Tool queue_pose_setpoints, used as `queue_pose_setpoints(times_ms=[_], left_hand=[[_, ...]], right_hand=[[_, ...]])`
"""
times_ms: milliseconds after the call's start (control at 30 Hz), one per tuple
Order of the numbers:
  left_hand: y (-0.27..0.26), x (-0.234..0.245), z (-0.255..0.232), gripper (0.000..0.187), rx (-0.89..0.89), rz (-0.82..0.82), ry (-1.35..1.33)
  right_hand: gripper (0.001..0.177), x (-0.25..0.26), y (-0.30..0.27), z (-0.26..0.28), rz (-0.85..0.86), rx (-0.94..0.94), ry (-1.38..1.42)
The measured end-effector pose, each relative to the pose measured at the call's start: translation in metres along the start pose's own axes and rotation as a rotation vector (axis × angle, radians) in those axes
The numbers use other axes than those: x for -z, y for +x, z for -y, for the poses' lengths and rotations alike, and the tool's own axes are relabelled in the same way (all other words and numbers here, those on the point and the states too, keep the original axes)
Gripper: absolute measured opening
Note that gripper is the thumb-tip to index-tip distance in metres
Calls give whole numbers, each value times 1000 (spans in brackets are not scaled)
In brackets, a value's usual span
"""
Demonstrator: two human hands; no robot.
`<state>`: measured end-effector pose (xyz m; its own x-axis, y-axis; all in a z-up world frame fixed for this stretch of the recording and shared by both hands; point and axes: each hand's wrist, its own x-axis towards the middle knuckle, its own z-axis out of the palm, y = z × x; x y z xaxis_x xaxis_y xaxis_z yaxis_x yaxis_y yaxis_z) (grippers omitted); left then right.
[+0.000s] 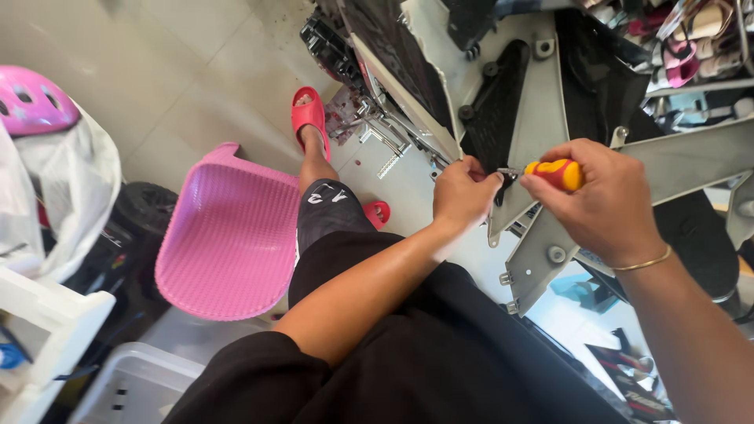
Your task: The person removes a side panel from a white motorcycle using a screwdriver, then reattaches it by aligning the panel and tightening multiple screws. The person handles screws and a plastic bag of fasteners during the process.
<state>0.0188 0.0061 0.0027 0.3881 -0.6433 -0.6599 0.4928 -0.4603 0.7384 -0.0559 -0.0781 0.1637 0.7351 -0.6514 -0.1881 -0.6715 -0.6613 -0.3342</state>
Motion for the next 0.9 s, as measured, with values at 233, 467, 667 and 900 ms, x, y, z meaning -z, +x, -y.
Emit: queue_pose_setpoints(times_ms=[233,467,667,900], left_hand=[[-1,-6,-2,24,129,-35,-164],[1,-11,0,22,171,-47,-334],[9,-8,3,24,164,-31,-300],[10,-1,0,20,182,-16,-214]], right_hand=[[8,-17,-36,-68,-126,-283,879],[20,-45,-49,-64,200,26,406],[25,-48,-50,-52,184,70,247],[28,-48,-49,-57,206,55,244]])
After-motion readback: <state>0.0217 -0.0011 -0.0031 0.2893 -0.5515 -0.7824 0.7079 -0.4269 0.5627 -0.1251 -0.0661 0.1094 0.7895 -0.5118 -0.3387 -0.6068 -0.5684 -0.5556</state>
